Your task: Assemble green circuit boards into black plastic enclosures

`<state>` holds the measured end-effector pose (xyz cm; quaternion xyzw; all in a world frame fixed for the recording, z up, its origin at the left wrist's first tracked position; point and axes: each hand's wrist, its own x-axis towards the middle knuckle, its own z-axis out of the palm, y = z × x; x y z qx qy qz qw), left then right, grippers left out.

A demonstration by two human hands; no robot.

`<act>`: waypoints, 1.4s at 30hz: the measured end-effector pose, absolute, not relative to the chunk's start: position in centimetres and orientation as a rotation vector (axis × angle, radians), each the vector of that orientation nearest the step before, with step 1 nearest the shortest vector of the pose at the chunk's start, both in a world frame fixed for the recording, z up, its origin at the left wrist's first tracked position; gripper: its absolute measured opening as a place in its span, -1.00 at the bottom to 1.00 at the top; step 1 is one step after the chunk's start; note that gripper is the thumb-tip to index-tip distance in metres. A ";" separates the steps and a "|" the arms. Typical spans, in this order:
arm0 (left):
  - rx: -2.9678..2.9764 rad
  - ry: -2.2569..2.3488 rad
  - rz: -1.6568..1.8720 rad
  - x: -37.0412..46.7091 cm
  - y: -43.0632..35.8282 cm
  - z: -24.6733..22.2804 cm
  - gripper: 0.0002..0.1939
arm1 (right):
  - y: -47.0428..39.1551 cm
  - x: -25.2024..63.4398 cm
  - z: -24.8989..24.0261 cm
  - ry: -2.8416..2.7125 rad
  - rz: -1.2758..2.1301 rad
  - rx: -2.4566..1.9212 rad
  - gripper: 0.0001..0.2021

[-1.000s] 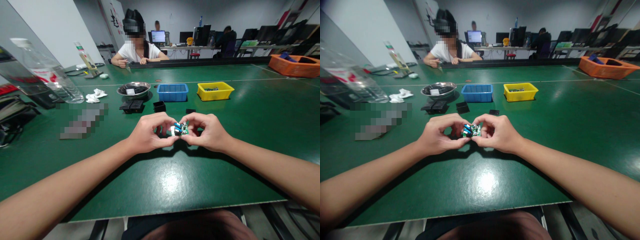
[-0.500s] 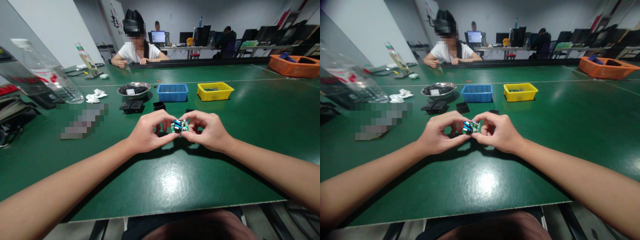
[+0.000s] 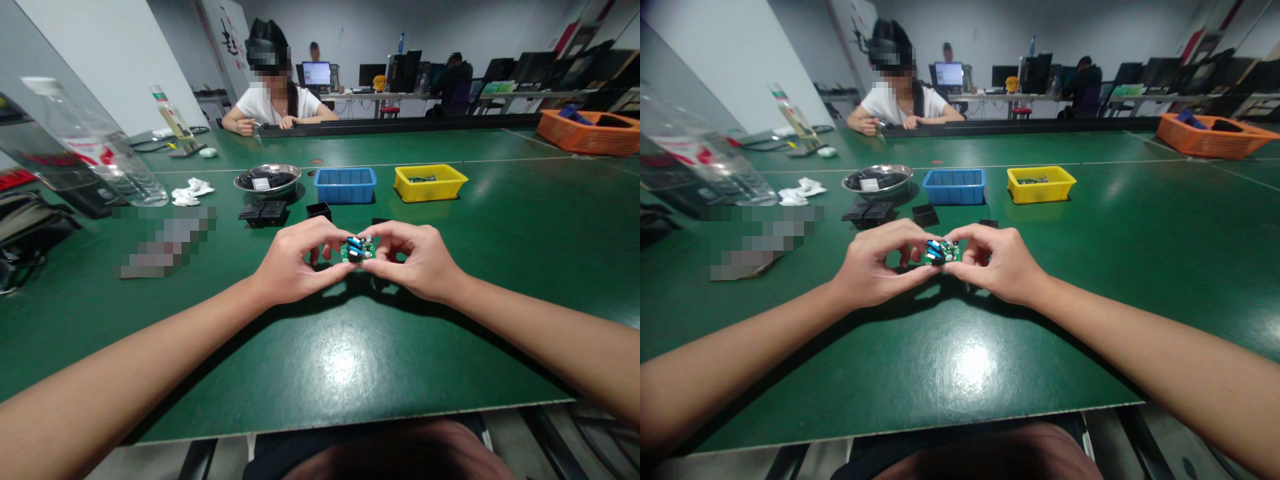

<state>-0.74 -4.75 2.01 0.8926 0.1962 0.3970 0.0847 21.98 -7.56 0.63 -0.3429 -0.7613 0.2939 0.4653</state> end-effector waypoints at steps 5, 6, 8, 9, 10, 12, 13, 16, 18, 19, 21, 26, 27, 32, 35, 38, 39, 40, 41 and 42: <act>2.666 0.587 1.187 -0.8 -4.8 2.0 -0.76 | -7.5 22.0 0.6 -1.885 0.700 -0.831 -0.70; 2.667 0.592 1.183 -0.8 -4.8 2.0 -0.76 | -7.5 22.0 0.6 -1.887 0.697 -0.826 -0.70; 2.664 0.600 1.178 -0.8 -4.8 2.0 -0.76 | -7.5 22.0 0.5 -1.885 0.696 -0.820 -0.70; 2.663 0.600 1.178 -0.8 -4.8 2.0 -0.76 | -7.5 22.0 0.5 -1.884 0.697 -0.820 -0.70; 2.662 0.595 1.182 -0.8 -4.8 2.0 -0.76 | -7.5 22.0 0.5 -1.883 0.698 -0.819 -0.70; 2.664 0.581 1.189 -0.8 -4.8 2.0 -0.77 | -7.5 22.0 0.5 -1.883 0.698 -0.816 -0.70; 2.664 0.575 1.192 -0.8 -4.8 2.0 -0.77 | -7.5 22.0 0.5 -1.883 0.696 -0.814 -0.70; 2.660 0.573 1.192 -0.8 -4.8 1.9 -0.77 | -7.5 22.0 0.5 -1.881 0.690 -0.817 -0.70; 2.655 0.572 1.194 -0.8 -4.8 1.9 -0.76 | -7.5 22.0 0.6 -1.881 0.687 -0.825 -0.71; 2.654 0.571 1.196 -0.8 -4.8 1.9 -0.76 | -7.5 22.0 0.6 -1.881 0.685 -0.828 -0.71; 2.656 0.570 1.203 -0.7 -4.8 1.9 -0.77 | -7.5 22.0 0.6 -1.884 0.677 -0.834 -0.71; 2.657 0.567 1.209 -0.7 -4.7 1.9 -0.77 | -7.5 22.0 0.6 -1.895 0.657 -0.834 -0.70; 2.658 0.565 1.209 -0.8 -4.7 1.9 -0.77 | -7.5 22.0 0.6 -1.896 0.656 -0.831 -0.70; 2.665 0.579 1.209 -0.8 -4.6 1.8 -0.74 | -7.4 22.0 0.5 -1.889 0.650 -0.823 -0.70; 2.670 0.594 1.199 -0.9 -4.7 1.8 -0.74 | -7.4 22.0 0.6 -1.889 0.654 -0.834 -0.70; 2.679 0.596 1.191 -0.9 -4.7 1.8 -0.74 | -7.5 22.0 0.7 -1.890 0.660 -0.840 -0.69; 2.679 0.595 1.193 -0.9 -4.7 1.8 -0.73 | -7.5 22.0 0.7 -1.891 0.660 -0.842 -0.68; 2.677 0.592 1.193 -0.9 -4.7 1.9 -0.73 | -7.5 22.1 0.7 -1.892 0.658 -0.843 -0.68; 2.676 0.588 1.195 -0.9 -4.7 1.9 -0.73 | -7.5 22.1 0.7 -1.893 0.656 -0.844 -0.69; 2.674 0.583 1.199 -0.9 -4.7 1.9 -0.73 | -7.5 22.1 0.7 -1.893 0.653 -0.844 -0.69</act>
